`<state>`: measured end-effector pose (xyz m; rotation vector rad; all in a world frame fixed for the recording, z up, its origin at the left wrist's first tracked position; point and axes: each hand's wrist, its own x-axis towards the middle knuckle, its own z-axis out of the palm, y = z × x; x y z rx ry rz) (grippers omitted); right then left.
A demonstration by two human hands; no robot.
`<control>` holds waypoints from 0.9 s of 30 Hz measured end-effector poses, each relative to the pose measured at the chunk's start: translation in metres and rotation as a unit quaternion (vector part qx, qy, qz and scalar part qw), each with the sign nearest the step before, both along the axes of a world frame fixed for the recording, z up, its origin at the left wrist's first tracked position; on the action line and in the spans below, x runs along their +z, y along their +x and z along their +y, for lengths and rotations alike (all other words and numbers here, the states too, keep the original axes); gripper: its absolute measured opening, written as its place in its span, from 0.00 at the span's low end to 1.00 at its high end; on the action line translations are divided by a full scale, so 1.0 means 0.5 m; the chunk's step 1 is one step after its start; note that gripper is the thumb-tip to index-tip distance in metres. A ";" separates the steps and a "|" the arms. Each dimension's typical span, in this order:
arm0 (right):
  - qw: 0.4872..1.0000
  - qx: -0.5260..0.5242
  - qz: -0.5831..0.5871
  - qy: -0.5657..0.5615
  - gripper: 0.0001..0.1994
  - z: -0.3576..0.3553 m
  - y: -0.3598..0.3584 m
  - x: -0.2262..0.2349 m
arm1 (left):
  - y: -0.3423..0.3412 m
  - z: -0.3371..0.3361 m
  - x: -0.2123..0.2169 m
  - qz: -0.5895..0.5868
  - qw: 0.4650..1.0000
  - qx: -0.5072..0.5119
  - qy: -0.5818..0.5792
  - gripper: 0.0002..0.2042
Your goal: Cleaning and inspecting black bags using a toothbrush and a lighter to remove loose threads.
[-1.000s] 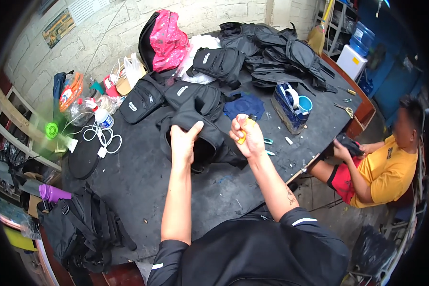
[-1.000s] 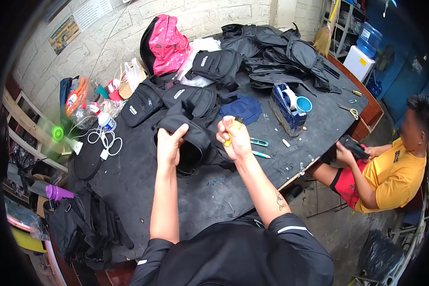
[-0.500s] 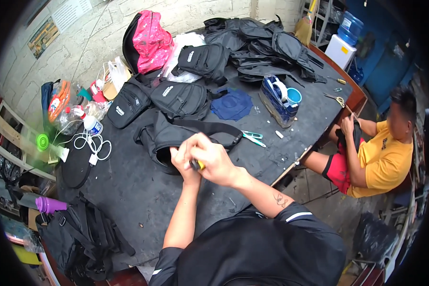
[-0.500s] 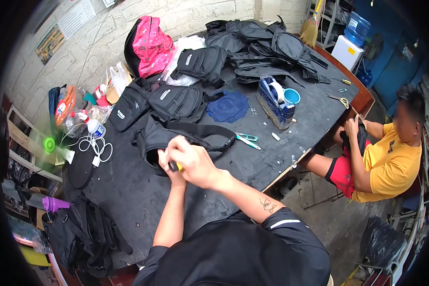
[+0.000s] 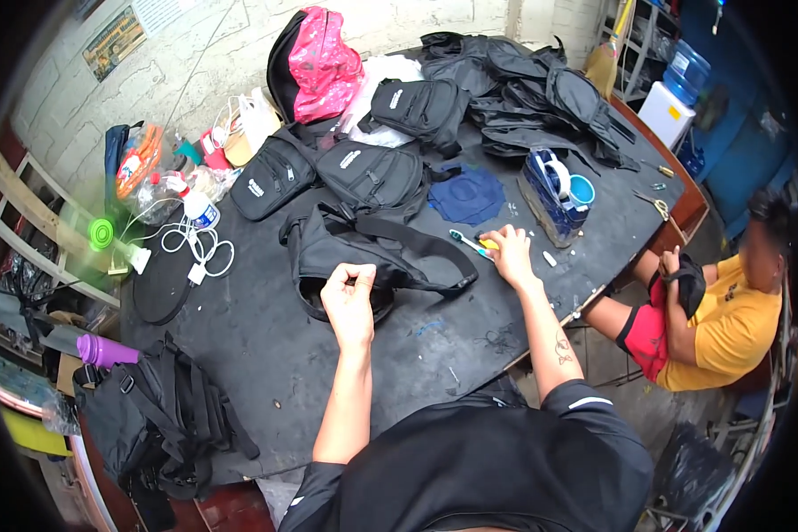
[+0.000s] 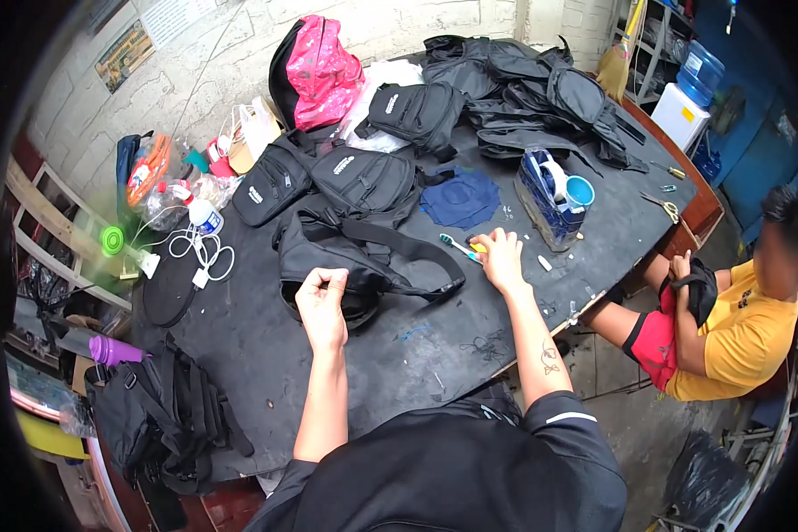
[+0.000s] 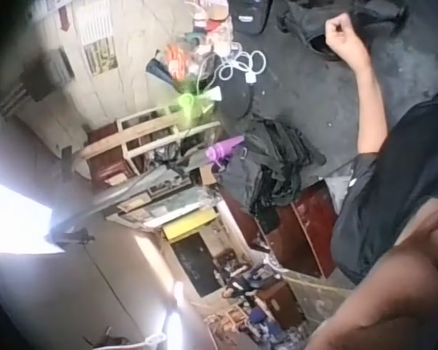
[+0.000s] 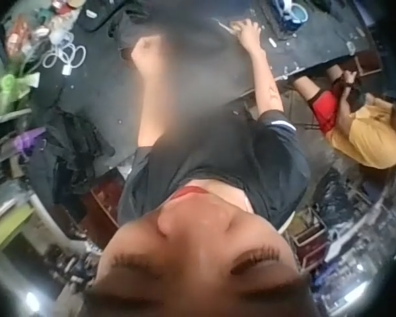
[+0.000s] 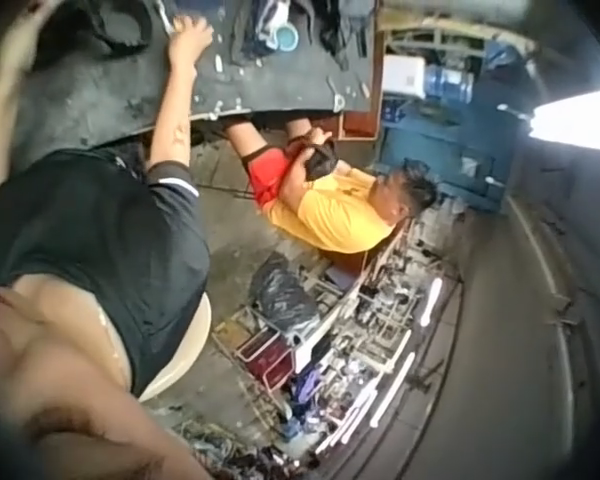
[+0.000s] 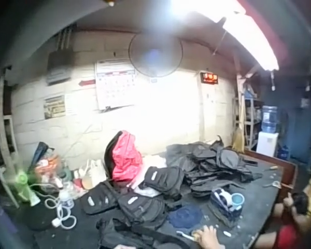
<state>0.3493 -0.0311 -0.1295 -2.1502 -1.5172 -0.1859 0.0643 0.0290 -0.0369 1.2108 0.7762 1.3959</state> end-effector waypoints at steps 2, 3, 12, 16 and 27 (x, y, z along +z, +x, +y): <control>0.998 -0.022 -0.007 0.051 0.11 -0.003 0.002 0.021 | 0.003 -0.003 0.003 0.004 1.000 -0.008 0.002 0.03; 0.998 -0.027 -0.009 0.053 0.11 -0.006 0.014 0.007 | 0.001 -0.006 0.005 0.007 1.000 -0.019 -0.016 0.02; 0.992 0.014 -0.057 0.112 0.14 -0.024 -0.004 0.000 | -0.025 -0.006 0.000 0.046 0.998 0.051 0.010 0.01; 0.998 -0.019 -0.065 0.014 0.09 -0.014 0.015 -0.034 | -0.023 -0.012 0.011 0.048 0.997 0.052 0.000 0.03; 0.917 0.265 0.205 0.214 0.20 0.034 -0.254 0.160 | -0.019 -0.006 -0.007 0.003 0.999 0.054 0.007 0.03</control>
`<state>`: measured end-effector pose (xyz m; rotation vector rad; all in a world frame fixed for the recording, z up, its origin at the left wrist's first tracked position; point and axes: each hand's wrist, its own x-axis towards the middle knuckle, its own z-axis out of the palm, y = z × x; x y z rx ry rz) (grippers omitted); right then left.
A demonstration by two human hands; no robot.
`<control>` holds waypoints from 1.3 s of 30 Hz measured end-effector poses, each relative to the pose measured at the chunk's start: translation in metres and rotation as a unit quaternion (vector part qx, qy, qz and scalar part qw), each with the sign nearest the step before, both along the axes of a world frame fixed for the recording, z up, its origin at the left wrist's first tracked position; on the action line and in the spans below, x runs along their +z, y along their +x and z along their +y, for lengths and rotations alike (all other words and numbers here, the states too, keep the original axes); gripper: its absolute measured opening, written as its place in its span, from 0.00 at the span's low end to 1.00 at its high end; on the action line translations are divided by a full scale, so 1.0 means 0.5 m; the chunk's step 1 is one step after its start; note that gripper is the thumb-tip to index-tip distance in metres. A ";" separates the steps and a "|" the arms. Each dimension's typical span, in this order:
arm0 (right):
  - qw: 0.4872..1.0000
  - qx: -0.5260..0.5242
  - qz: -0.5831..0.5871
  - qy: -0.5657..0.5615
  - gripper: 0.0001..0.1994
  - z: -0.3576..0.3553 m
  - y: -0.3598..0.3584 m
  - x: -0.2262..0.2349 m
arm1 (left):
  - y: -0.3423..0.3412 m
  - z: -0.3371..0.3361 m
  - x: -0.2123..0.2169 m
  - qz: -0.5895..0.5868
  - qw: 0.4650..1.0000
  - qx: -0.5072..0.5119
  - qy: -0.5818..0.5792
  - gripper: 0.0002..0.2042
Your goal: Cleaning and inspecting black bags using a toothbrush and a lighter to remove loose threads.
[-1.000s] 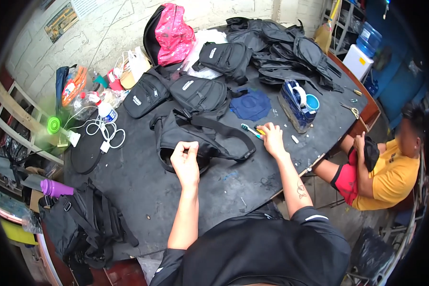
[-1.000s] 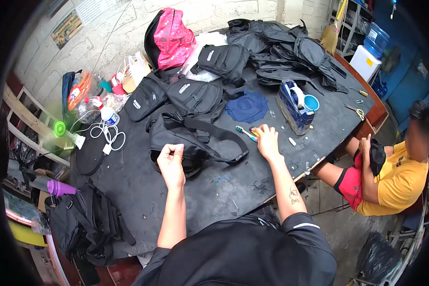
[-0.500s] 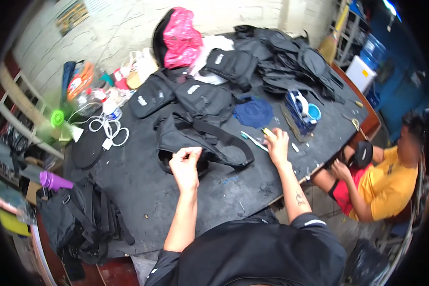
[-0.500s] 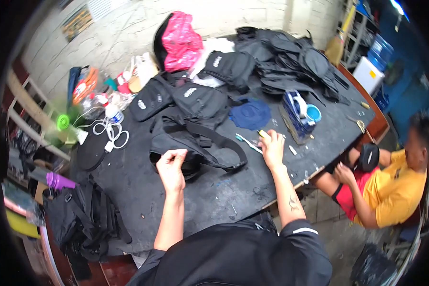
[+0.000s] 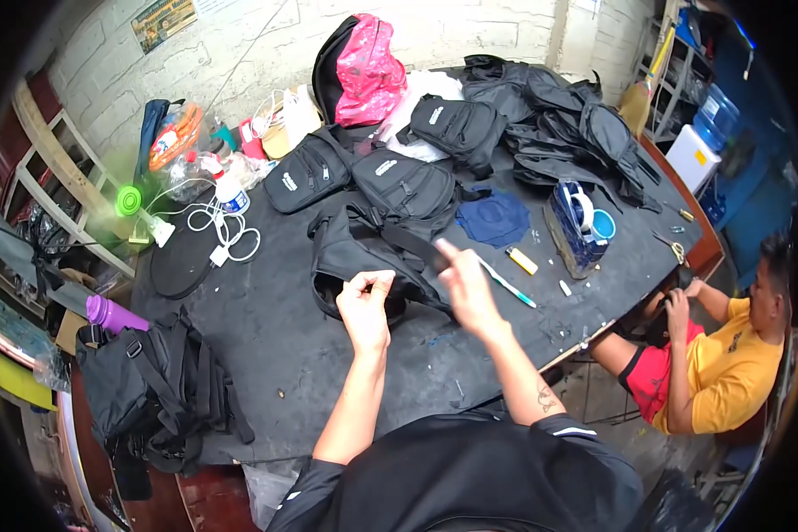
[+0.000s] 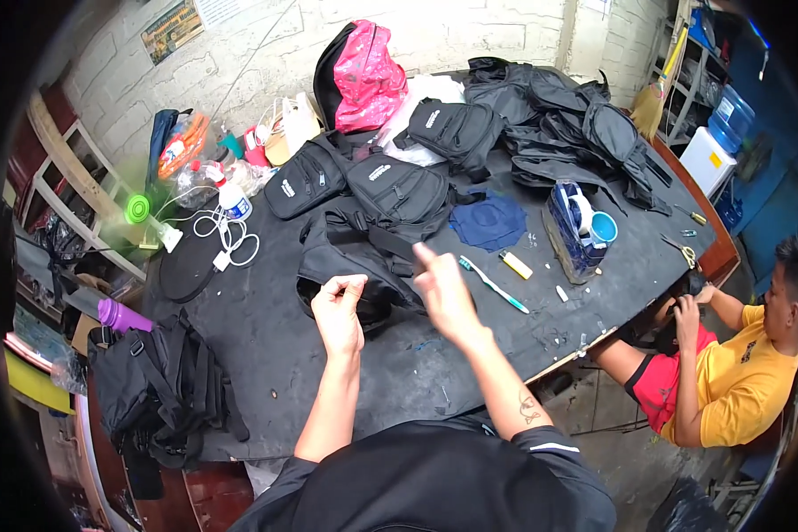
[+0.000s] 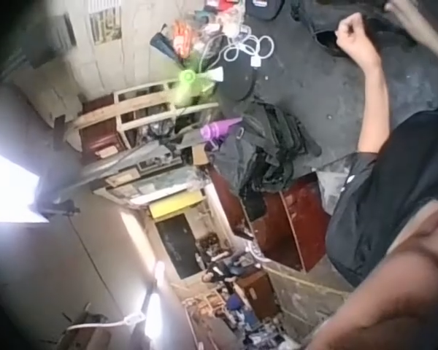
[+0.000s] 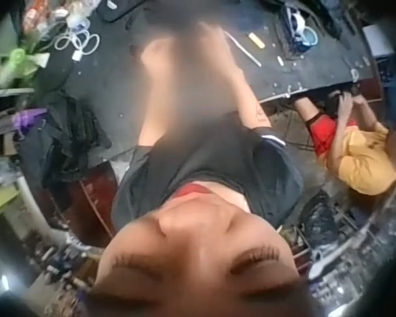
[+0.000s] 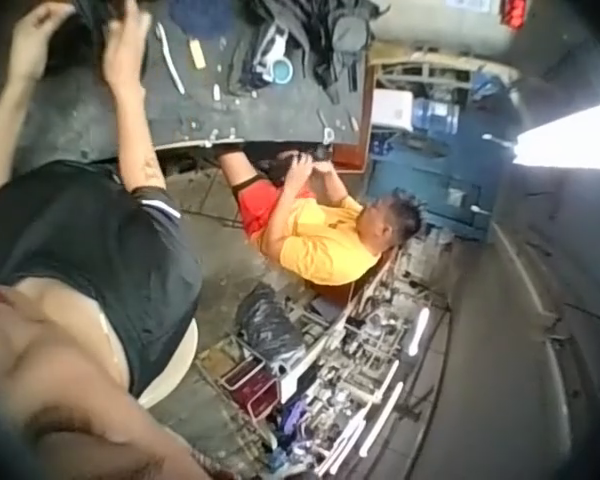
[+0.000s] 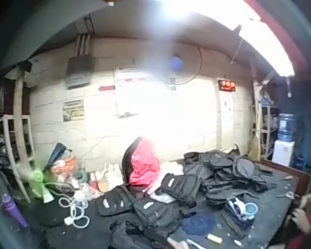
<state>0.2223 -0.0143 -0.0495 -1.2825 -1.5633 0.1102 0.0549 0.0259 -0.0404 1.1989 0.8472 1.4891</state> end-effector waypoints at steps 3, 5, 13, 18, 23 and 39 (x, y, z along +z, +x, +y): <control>0.997 0.008 -0.031 -0.076 0.27 -0.015 -0.063 0.022 | -0.001 0.002 0.003 -0.023 1.000 0.003 -0.014 0.03; 0.995 -0.019 -0.090 -0.023 0.28 -0.002 -0.079 0.022 | -0.002 -0.001 0.015 -0.074 0.997 -0.022 -0.023 0.03; 0.994 -0.026 -0.105 0.015 0.28 0.011 -0.089 0.013 | -0.006 -0.008 0.003 -0.055 0.998 -0.021 0.002 0.03; 0.993 -0.028 -0.106 0.031 0.28 0.009 -0.096 0.014 | -0.003 -0.006 0.002 -0.064 0.998 -0.023 0.005 0.03; 0.992 -0.056 -0.107 0.020 0.26 0.017 -0.102 0.013 | -0.002 -0.008 0.001 -0.035 0.999 -0.005 0.012 0.02; 0.830 0.187 0.431 -0.301 0.15 0.178 -0.005 0.155 | 0.024 -0.075 0.069 0.252 0.949 -0.137 0.133 0.17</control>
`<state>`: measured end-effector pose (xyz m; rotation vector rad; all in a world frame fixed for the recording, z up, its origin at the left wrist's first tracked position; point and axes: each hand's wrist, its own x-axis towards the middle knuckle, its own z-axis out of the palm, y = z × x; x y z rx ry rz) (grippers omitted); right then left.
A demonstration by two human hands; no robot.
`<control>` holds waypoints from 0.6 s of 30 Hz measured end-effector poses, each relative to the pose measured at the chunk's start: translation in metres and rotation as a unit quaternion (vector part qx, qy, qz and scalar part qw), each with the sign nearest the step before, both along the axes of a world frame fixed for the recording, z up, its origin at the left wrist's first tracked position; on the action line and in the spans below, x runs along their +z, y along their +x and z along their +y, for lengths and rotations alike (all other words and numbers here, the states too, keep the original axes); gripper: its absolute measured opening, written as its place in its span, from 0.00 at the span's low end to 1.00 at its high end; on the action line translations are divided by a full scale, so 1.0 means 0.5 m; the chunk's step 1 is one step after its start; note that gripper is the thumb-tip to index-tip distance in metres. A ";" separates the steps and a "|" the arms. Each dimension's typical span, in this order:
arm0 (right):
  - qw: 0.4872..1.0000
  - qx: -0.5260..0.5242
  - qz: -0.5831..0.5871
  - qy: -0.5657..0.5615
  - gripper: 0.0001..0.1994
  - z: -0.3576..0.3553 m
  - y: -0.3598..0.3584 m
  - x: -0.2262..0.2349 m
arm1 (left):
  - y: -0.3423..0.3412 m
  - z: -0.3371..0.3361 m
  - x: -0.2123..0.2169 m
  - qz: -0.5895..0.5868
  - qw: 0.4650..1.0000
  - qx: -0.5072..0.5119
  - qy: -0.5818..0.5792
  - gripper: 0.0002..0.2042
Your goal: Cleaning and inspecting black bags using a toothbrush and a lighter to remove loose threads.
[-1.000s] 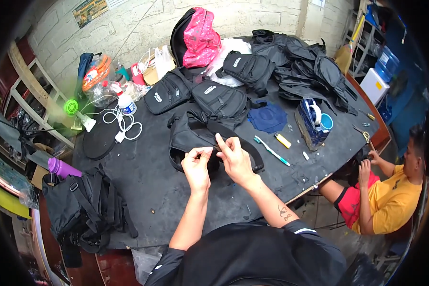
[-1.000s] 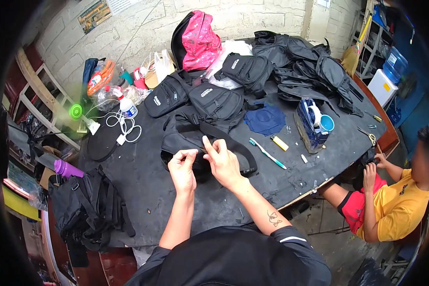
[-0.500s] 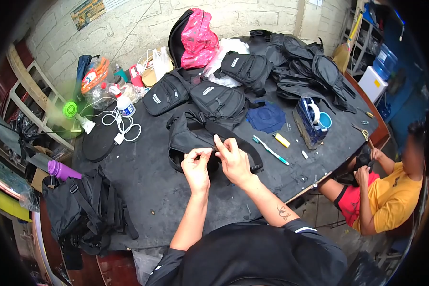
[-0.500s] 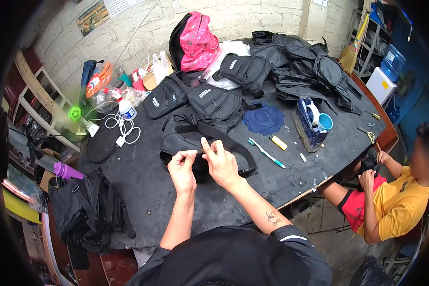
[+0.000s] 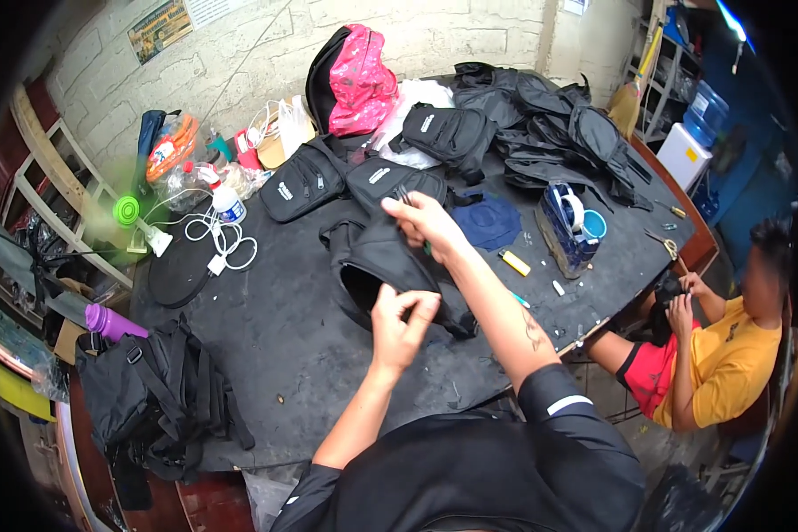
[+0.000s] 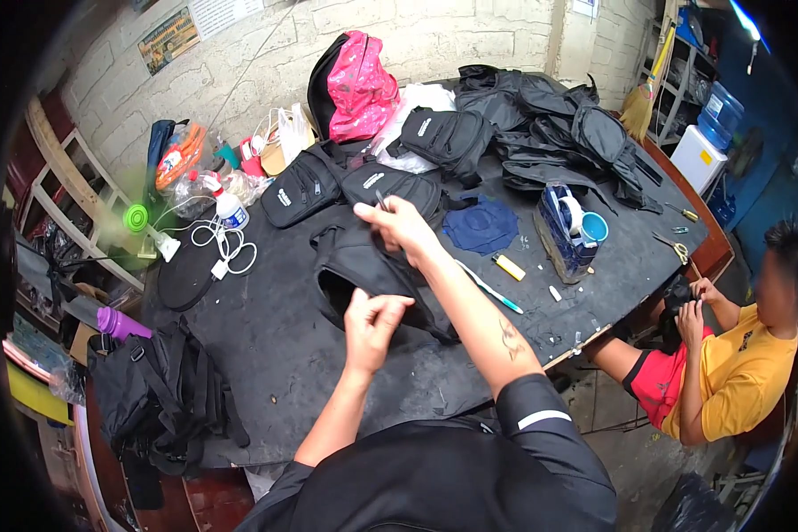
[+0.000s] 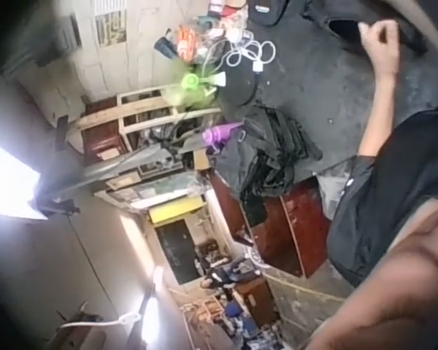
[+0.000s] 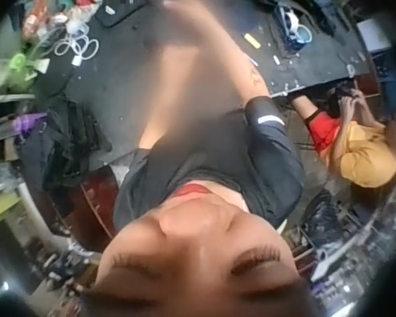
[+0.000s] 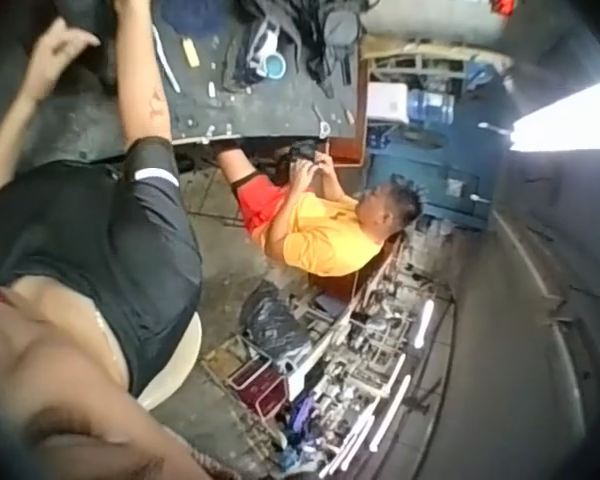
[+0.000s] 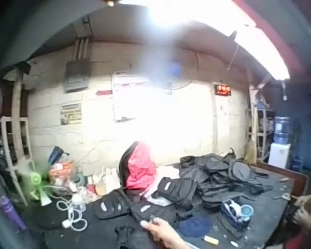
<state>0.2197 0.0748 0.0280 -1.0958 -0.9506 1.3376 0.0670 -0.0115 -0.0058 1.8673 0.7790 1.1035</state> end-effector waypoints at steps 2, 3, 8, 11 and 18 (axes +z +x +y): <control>0.994 -0.064 -0.069 0.063 0.13 0.033 -0.011 0.026 | 0.015 -0.029 0.007 0.082 0.995 -0.049 0.008 0.18; 0.987 -0.083 -0.092 0.107 0.13 0.045 -0.005 0.040 | 0.026 -0.040 0.027 0.089 0.991 -0.086 0.053 0.21; 0.977 0.048 -0.007 0.208 0.09 0.017 0.018 0.152 | -0.041 -0.011 0.126 -0.050 0.995 -0.012 0.088 0.15; 0.960 0.146 -0.030 0.237 0.10 -0.009 0.037 0.192 | -0.049 0.073 0.189 -0.153 0.976 0.129 0.087 0.09; 0.944 0.079 -0.133 0.292 0.17 -0.020 0.033 0.177 | -0.025 0.163 0.204 -0.103 0.994 -0.028 -0.027 0.14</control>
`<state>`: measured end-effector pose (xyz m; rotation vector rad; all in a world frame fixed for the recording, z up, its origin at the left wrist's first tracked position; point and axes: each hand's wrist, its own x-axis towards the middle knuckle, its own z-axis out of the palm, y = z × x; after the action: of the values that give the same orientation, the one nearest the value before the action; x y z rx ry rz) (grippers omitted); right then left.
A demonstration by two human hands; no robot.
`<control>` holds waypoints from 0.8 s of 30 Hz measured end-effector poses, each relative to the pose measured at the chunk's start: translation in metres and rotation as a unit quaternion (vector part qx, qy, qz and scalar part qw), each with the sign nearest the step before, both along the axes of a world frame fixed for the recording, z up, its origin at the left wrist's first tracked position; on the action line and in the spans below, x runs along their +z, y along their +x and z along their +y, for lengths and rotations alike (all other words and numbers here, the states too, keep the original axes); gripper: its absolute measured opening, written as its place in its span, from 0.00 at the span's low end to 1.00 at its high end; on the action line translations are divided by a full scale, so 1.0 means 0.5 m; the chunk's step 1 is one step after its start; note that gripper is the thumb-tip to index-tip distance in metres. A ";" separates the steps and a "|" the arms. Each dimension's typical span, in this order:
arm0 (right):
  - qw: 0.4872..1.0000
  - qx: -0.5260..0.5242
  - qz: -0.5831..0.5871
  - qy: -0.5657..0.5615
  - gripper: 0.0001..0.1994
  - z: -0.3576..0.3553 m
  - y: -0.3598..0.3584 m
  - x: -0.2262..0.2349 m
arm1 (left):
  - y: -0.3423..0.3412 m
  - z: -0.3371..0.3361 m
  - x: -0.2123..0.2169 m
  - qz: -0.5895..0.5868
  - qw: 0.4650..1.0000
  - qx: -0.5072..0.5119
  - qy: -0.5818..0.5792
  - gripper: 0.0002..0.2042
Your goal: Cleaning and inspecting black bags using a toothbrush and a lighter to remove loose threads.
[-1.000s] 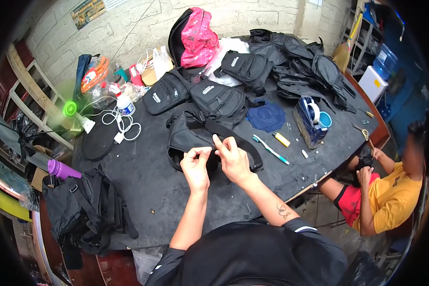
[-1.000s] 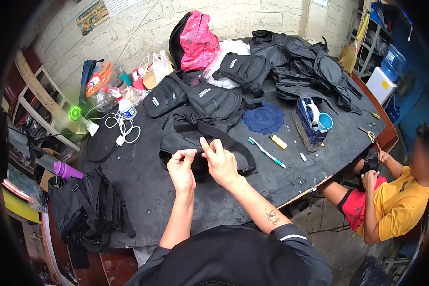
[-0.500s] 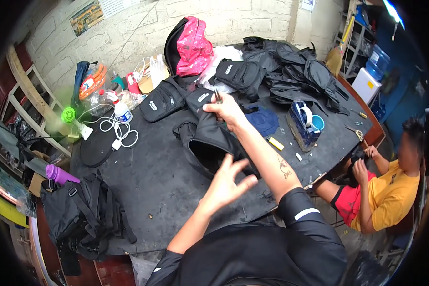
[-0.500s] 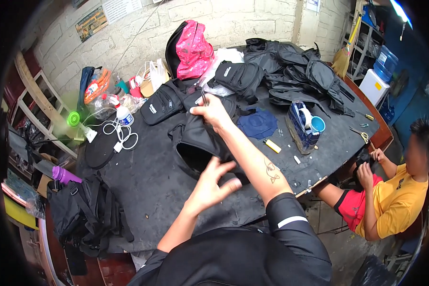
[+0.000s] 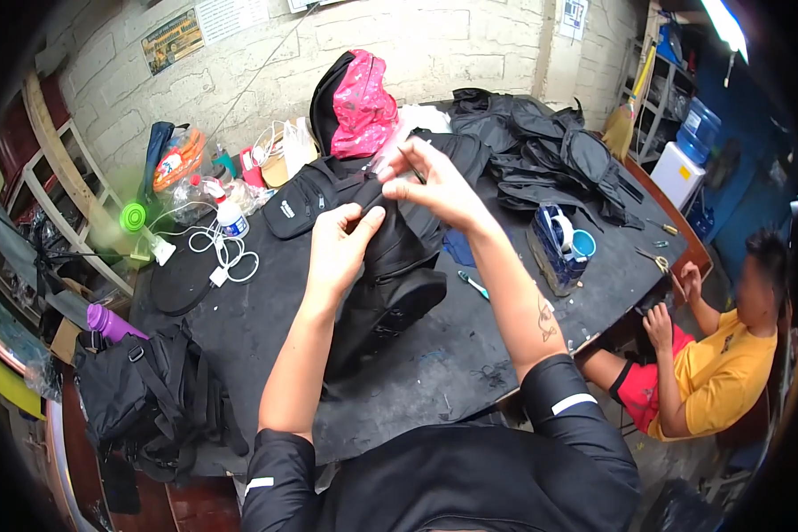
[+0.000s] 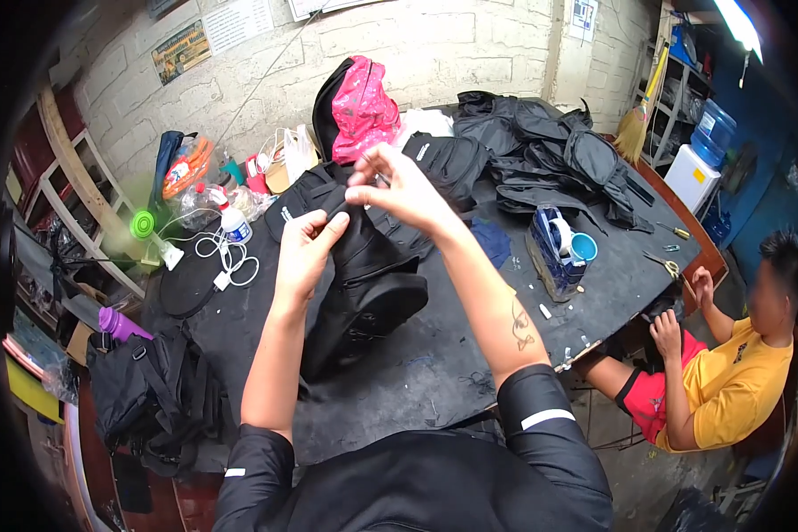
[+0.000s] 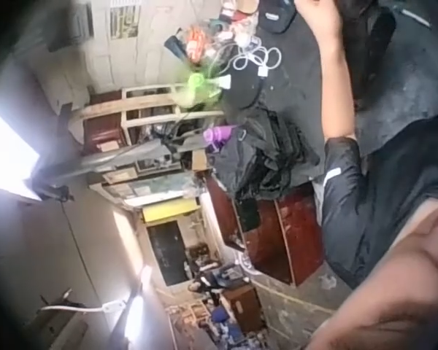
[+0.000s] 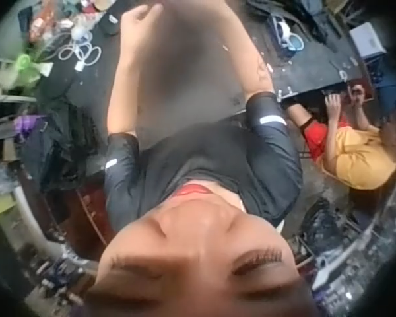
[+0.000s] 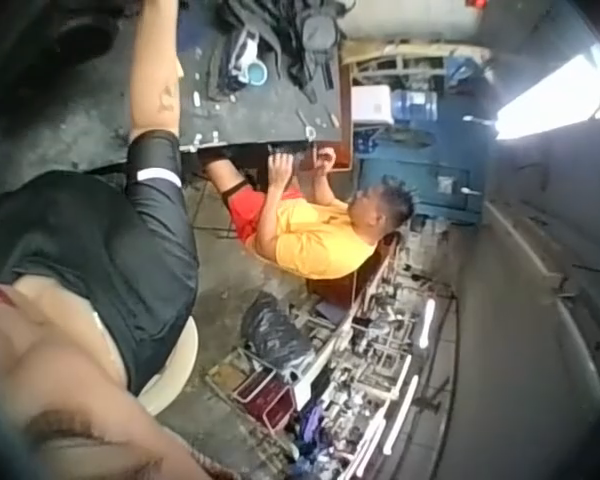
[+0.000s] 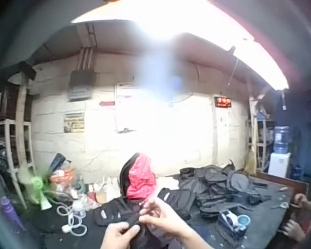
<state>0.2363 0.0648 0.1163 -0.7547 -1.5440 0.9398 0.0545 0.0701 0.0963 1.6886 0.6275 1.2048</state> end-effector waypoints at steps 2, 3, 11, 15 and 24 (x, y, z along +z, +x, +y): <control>0.995 -0.069 -0.060 -0.041 0.21 -0.018 -0.002 -0.034 | -0.020 0.030 -0.026 -0.013 0.999 -0.017 -0.040 0.12; 0.988 -0.042 -0.045 -0.141 0.23 -0.036 -0.004 -0.052 | -0.025 0.034 -0.028 -0.024 0.996 -0.034 -0.083 0.10; 0.987 -0.029 -0.082 -0.135 0.19 -0.082 0.017 -0.079 | -0.052 0.044 -0.104 -0.185 0.946 -0.100 -0.247 0.11; 0.987 -0.030 -0.046 -0.150 0.12 -0.088 0.002 -0.081 | -0.024 0.007 -0.071 -0.254 0.902 -0.149 -0.316 0.12; 0.992 -0.028 -0.045 -0.113 0.09 -0.081 -0.015 -0.096 | 0.018 -0.004 -0.070 -0.286 0.901 -0.085 -0.316 0.12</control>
<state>0.2287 0.0245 0.0682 -1.0077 -1.5012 1.0620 0.0636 0.0679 0.0615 0.7718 0.4211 1.1318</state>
